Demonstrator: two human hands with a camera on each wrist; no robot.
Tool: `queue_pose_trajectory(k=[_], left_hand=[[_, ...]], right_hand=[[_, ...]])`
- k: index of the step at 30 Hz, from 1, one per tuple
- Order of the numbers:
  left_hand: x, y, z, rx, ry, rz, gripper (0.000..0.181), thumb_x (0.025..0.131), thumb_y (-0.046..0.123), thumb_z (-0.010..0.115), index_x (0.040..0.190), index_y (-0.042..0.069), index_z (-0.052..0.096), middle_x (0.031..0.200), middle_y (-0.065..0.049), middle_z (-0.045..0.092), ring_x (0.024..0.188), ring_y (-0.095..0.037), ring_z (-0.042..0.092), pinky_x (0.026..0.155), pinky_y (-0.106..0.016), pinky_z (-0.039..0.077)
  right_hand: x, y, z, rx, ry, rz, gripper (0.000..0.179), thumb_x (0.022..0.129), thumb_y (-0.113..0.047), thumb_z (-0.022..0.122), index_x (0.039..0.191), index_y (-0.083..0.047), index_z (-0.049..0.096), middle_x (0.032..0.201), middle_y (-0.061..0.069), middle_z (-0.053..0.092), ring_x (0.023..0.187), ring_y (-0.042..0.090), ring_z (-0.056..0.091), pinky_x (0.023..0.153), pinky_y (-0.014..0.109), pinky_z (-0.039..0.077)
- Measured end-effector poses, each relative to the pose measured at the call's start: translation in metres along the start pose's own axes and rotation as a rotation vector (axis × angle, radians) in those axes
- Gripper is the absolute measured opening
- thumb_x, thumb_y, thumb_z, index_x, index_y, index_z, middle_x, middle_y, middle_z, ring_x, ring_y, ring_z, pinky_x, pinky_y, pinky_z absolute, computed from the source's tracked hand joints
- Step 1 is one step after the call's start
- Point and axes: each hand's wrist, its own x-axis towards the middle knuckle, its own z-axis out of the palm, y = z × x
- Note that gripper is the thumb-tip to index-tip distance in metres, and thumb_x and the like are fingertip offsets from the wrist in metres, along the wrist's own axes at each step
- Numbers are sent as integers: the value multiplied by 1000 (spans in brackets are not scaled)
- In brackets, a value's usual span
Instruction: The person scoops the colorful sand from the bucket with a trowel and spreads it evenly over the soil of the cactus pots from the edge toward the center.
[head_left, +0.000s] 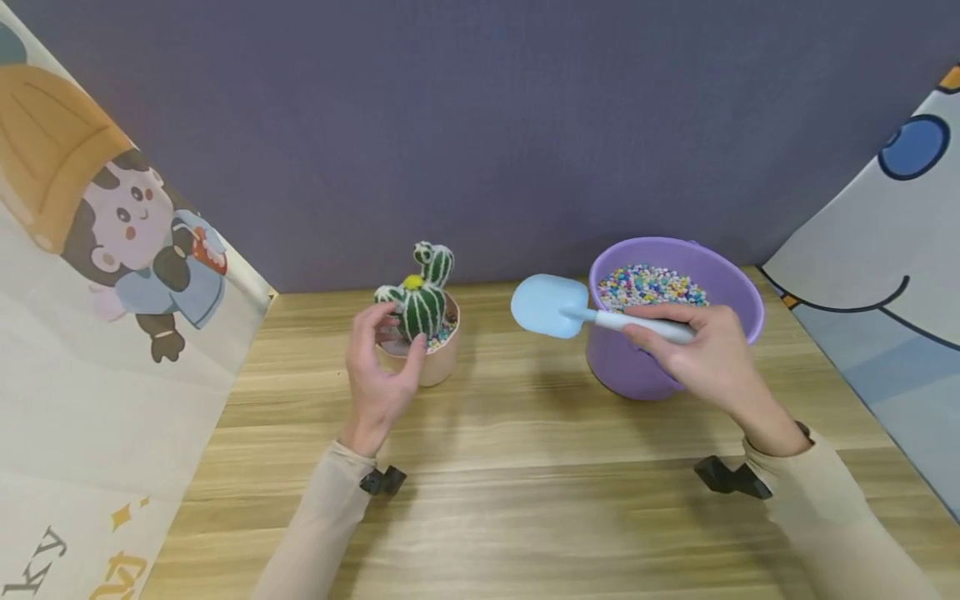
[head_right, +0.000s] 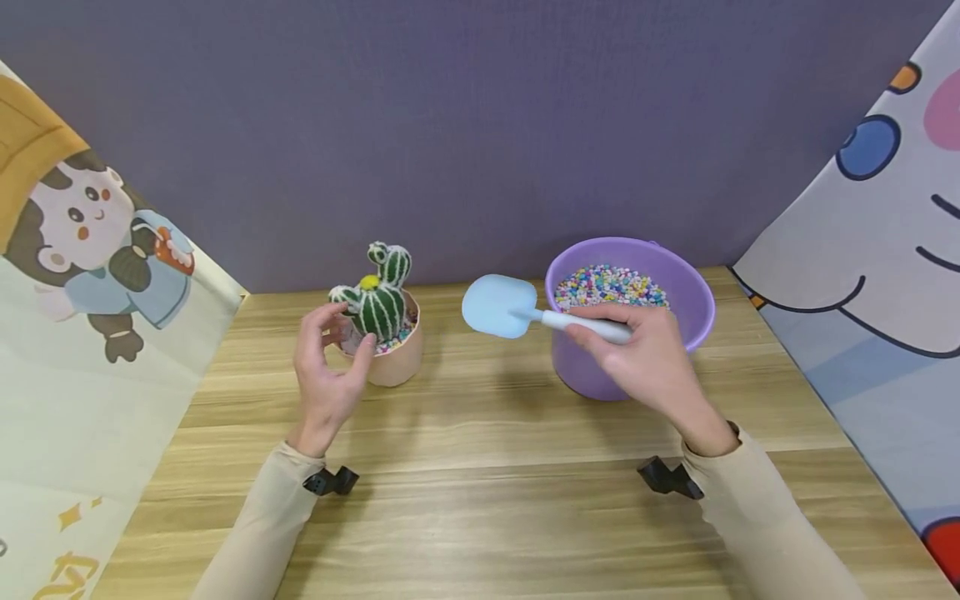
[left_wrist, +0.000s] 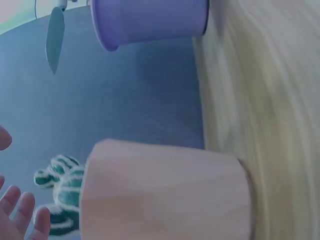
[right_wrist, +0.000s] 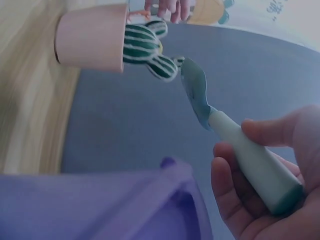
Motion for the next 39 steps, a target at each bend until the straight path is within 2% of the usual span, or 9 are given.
queue_pose_trajectory(k=[2, 7, 10, 14, 19, 23, 26, 31, 39], left_hand=[[2, 4, 3, -9, -20, 15, 52, 87, 8, 77, 133, -8, 60, 124, -30, 63, 103, -43, 62, 85, -42, 58], [5, 11, 13, -14, -55, 64, 47, 88, 11, 76, 130, -6, 63, 123, -27, 65, 100, -42, 65, 79, -50, 60], [4, 14, 18, -16, -75, 75, 44, 88, 11, 77, 128, -3, 65, 123, -23, 67, 100, -40, 65, 77, -53, 60], [5, 20, 26, -1, -160, 42, 45, 90, 13, 78, 131, 0, 65, 126, -19, 67, 103, -43, 65, 82, -56, 59], [6, 24, 37, 41, -274, 14, 47, 91, 16, 78, 133, 1, 64, 128, -17, 67, 103, -41, 67, 91, -52, 59], [6, 27, 47, 58, -314, 19, 47, 91, 16, 78, 133, 1, 64, 126, -16, 67, 103, -33, 67, 90, -46, 61], [4, 30, 55, 48, -337, 18, 47, 91, 17, 78, 133, 2, 63, 126, -16, 67, 103, -29, 66, 87, -42, 62], [-2, 30, 69, 37, -386, -24, 49, 91, 18, 79, 135, 3, 63, 129, -17, 67, 109, -32, 66, 89, -40, 61], [-11, 37, 92, 17, -517, -153, 55, 94, 20, 78, 144, 8, 58, 147, -13, 60, 125, -31, 61, 100, -47, 59]], right_hand=[[1, 3, -6, 16, 12, 21, 24, 91, -23, 87, 112, -11, 85, 79, -30, 73, 56, 4, 58, 46, 22, 48], [3, 11, -18, 14, 59, 17, 24, 90, -19, 87, 111, -7, 84, 91, -41, 69, 67, 1, 59, 53, 18, 46], [3, 16, -25, -7, 79, 40, 25, 90, -21, 87, 111, -7, 84, 91, -43, 68, 65, 1, 58, 51, 20, 44], [2, 22, -36, -29, 94, 83, 28, 91, -25, 87, 113, -8, 84, 84, -39, 69, 58, 3, 52, 46, 25, 40], [0, 31, -47, -37, 97, 133, 32, 93, -28, 85, 117, -8, 82, 82, -36, 69, 61, 2, 53, 47, 25, 41], [1, 36, -53, -49, 103, 152, 35, 93, -29, 85, 119, -6, 81, 87, -42, 66, 70, -1, 57, 52, 21, 44], [1, 40, -56, -65, 108, 153, 35, 93, -30, 85, 119, -7, 81, 87, -43, 64, 70, 0, 54, 53, 22, 43], [3, 46, -62, -86, 116, 146, 34, 92, -30, 85, 118, -8, 82, 85, -44, 64, 69, 2, 53, 53, 22, 42], [-2, 61, -77, -143, 73, 179, 32, 95, -34, 82, 119, -13, 83, 85, -40, 62, 67, 5, 52, 53, 26, 41]])
